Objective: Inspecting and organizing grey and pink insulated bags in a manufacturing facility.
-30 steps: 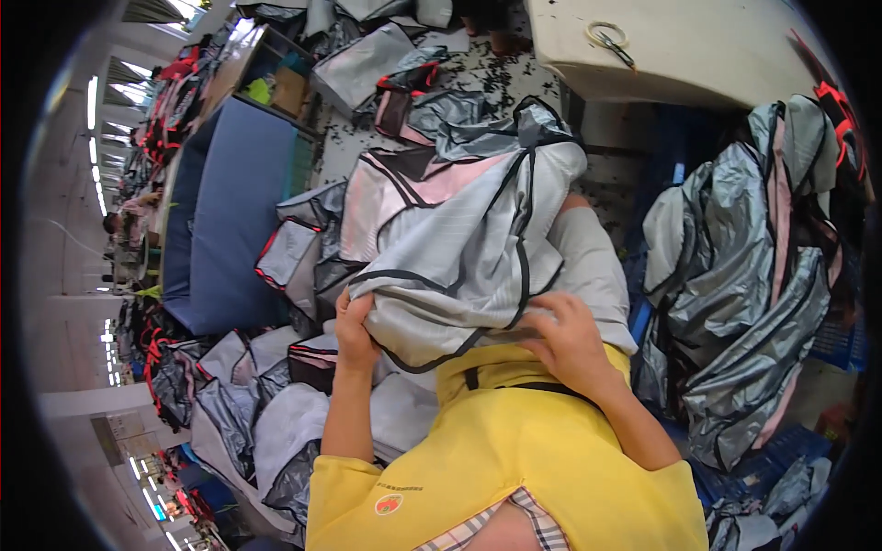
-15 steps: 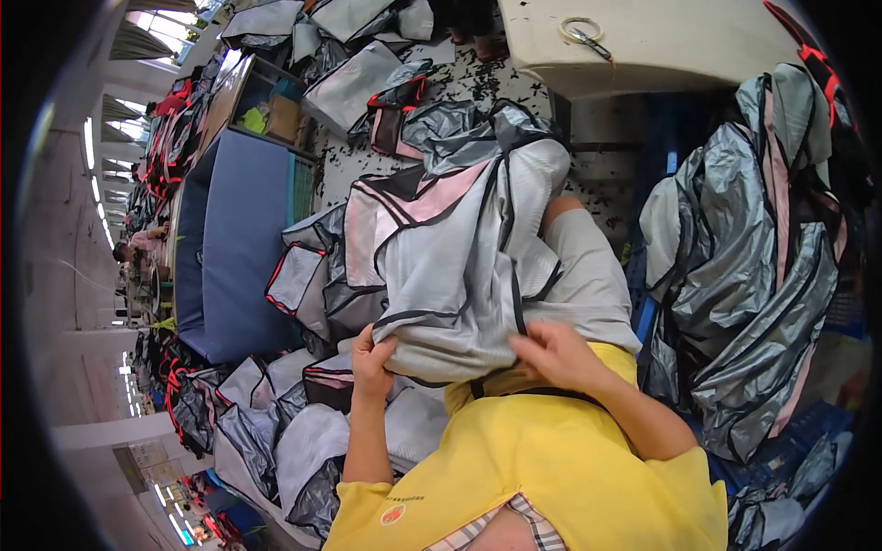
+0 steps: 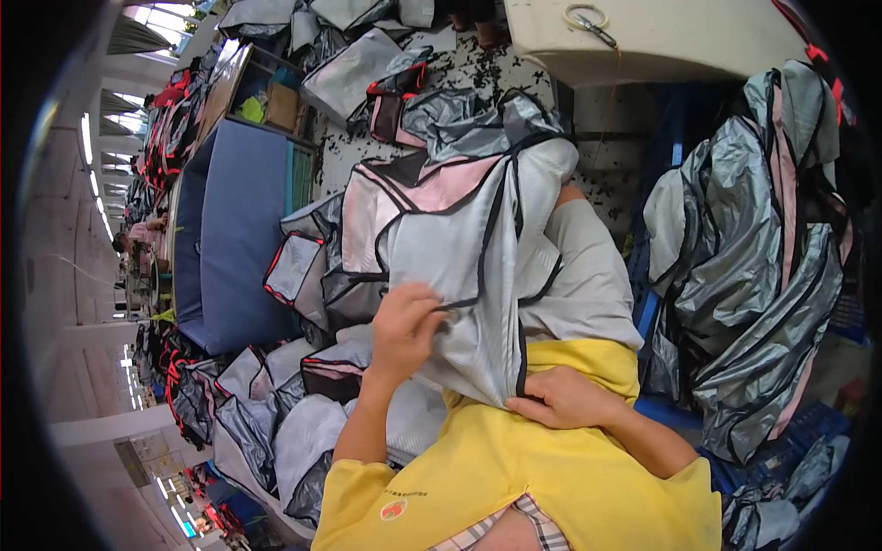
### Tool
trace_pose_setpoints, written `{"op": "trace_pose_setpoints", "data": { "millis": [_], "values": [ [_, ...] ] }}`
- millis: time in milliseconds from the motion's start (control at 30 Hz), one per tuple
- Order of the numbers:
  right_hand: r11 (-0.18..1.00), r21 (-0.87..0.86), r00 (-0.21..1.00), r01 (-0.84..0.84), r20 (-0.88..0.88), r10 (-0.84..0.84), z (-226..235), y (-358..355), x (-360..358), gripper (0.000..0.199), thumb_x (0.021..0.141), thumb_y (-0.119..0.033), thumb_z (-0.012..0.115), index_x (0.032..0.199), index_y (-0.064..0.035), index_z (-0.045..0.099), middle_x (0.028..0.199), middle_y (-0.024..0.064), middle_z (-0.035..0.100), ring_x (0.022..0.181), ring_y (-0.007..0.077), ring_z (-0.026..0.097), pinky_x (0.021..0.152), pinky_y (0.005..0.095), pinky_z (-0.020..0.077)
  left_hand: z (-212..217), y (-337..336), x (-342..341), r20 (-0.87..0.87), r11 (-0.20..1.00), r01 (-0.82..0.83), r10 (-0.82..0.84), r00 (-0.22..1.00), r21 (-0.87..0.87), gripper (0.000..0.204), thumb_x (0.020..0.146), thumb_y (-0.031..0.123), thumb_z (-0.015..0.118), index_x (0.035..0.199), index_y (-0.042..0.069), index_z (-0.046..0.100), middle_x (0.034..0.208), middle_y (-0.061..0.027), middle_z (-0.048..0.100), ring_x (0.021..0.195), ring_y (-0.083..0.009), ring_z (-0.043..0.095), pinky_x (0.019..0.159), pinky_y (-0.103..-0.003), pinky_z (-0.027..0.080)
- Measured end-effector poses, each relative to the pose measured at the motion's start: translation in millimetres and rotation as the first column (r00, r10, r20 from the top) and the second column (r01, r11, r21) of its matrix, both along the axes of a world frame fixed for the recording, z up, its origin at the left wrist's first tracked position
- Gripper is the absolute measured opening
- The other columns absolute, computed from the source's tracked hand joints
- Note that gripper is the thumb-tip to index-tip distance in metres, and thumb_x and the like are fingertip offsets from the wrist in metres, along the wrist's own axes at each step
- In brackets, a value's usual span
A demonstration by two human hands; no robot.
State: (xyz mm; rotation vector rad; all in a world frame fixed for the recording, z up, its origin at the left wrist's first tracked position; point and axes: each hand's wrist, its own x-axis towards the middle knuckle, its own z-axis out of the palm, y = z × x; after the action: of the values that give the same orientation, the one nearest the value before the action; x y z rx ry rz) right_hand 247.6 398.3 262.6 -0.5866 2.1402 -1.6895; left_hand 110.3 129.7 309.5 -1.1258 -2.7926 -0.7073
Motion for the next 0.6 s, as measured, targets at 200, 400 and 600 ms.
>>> {"op": "trace_pose_setpoints", "data": {
  "millis": [200, 400, 600],
  "values": [
    [0.991, -0.124, 0.975, 0.049, 0.219, -0.021, 0.4, 2.3, 3.2, 0.039, 0.102, -0.041, 0.066, 0.097, -0.0035, 0.074, 0.077, 0.0186, 0.067, 0.067, 0.0363, 0.064, 0.063, 0.0409, 0.0502, -22.4, -10.5, 10.8, 0.796, 0.179, -0.793, 0.077, 0.601, 0.582, 0.036, 0.113, 0.032, 0.041, 0.109, 0.006, 0.066, 0.106, -0.0052, 0.067, 0.1, -0.0158, 0.065, 0.093, -0.035, 0.053],
    [0.956, -0.236, 0.912, 0.174, 0.404, -0.067, -10.9, 0.4, -13.0, 0.03, 0.101, -0.034, 0.068, 0.108, -0.0048, 0.073, 0.088, 0.0061, 0.072, 0.069, 0.0208, 0.067, 0.064, 0.035, 0.0513, -39.9, -15.0, 15.0, 0.776, -0.047, -0.9, -0.489, 0.399, 0.434, 0.048, 0.11, 0.033, 0.04, 0.137, -0.001, 0.061, 0.14, -0.0187, 0.066, 0.13, -0.0347, 0.062, 0.116, -0.051, 0.045],
    [0.703, -0.251, 0.451, 0.666, 0.885, -0.111, -34.3, -12.1, -80.4, 0.038, 0.102, -0.04, 0.067, 0.109, -0.0031, 0.068, 0.092, 0.0049, 0.073, 0.068, 0.0129, 0.066, 0.055, 0.0257, 0.0492, -62.1, -37.9, 13.7, 0.731, -0.149, -0.94, -0.596, 0.332, 0.306, 0.051, 0.109, 0.033, 0.041, 0.14, -0.002, 0.059, 0.144, -0.0215, 0.062, 0.133, -0.0381, 0.059, 0.118, -0.053, 0.042]
  ]
}}
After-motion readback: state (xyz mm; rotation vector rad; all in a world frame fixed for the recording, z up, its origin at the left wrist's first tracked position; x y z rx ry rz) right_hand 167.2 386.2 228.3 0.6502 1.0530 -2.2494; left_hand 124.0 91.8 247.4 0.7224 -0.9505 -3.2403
